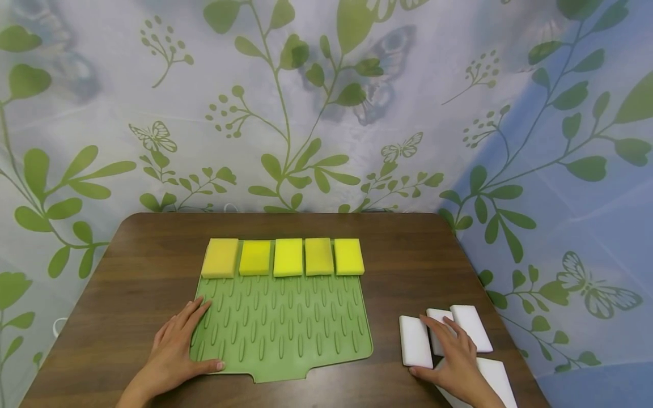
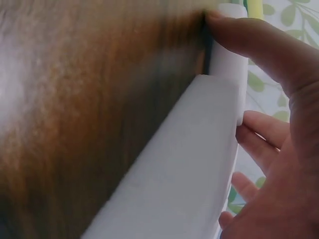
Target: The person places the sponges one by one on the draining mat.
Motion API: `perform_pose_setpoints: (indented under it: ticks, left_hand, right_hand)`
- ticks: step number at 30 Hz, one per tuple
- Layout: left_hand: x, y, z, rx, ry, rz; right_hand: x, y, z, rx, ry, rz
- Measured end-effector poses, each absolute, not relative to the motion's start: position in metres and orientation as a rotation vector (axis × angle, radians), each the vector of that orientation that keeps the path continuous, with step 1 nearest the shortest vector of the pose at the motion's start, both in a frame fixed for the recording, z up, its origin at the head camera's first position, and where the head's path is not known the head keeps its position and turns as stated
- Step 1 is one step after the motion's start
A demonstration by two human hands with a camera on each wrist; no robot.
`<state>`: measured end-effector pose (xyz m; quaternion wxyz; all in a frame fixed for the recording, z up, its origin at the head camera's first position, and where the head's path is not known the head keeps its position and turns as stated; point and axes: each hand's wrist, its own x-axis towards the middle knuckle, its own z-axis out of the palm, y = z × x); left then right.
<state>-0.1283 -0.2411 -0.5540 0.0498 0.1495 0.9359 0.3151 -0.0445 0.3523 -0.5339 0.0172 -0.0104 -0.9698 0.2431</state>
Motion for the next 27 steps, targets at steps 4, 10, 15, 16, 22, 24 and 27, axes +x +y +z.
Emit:
perform_pose_setpoints:
  ticks: [4,10,15,16,22,24,27]
  left_hand:
    - [-0.128,-0.241,-0.555,0.443,2.841,0.977]
    - [-0.129,-0.242,-0.556,0.430,2.825,0.993]
    - [-0.128,-0.240,-0.553,0.438,2.839,0.975]
    - [-0.128,-0.240,-0.552,0.440,2.844,0.970]
    - [-0.128,-0.239,-0.550,0.445,2.862,0.943]
    - [-0.128,-0.240,-0.551,0.446,2.859,0.941]
    - [-0.128,-0.240,-0.551,0.446,2.856,0.939]
  right_hand:
    - [-0.045,0.351,-0.536,-0.032,-2.993,0.727]
    - [-0.045,0.351,-0.538,-0.004,-2.954,0.713]
    - [-0.050,0.351,-0.535,0.030,-2.927,0.762]
    - [-0.051,0.350,-0.534,0.040,-2.924,0.782]
    - [-0.063,0.344,-0.531,0.091,-2.912,0.872]
    - [-0.067,0.340,-0.530,0.100,-2.922,0.869]
    - [-0.075,0.333,-0.527,0.119,-2.946,0.852]
